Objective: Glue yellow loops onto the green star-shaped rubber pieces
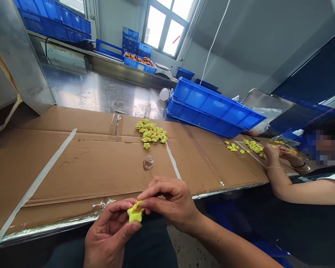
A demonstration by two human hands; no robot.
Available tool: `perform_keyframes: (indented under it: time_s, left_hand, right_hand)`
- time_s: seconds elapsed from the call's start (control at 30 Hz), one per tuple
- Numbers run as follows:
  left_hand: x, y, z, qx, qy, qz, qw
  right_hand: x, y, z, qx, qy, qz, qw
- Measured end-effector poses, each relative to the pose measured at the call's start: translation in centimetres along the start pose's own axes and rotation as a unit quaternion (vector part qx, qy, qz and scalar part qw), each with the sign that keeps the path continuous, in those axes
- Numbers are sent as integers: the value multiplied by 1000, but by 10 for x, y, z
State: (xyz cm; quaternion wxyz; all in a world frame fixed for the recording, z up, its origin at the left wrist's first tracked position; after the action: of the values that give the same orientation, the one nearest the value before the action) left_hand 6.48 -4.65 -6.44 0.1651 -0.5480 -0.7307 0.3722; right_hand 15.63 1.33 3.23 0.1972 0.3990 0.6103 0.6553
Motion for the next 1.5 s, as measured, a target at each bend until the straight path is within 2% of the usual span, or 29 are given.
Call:
perform_keyframes:
  time_s: [0.4,0.57,0.73,1.37,1.5]
  left_hand:
    - [-1,-2,4,12,-18,6,1000]
    - [-1,-2,7,30,-24,-1,999]
    - [-1,-6,8,55,-29,-36,997]
    - [-5,-7,11,65,-1,-84,994]
    - [-5,-7,11,62,-11,-85,994]
  right_hand:
    - [-1,-2,-1,-53,1,-1,999]
    - [-1,2,-2,-124,28,22,992]
    - [-1,7,-6,-166,65,50,983]
    - [-1,16,-18,-200,98,88,971]
    - [-1,16,-18,-209,102,88,969]
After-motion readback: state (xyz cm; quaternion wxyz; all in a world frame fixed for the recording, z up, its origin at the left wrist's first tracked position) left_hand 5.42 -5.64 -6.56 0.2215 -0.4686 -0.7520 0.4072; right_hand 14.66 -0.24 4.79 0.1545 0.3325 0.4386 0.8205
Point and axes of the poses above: each hand's wrist, its own x-axis towards the middle knuckle, its own z-axis out of the back of the hand, y = z × x, the point moved 8 cm from there along x, towards the middle knuckle, and after that the axes turned 13 degrees about x, right-handed, at the moved point
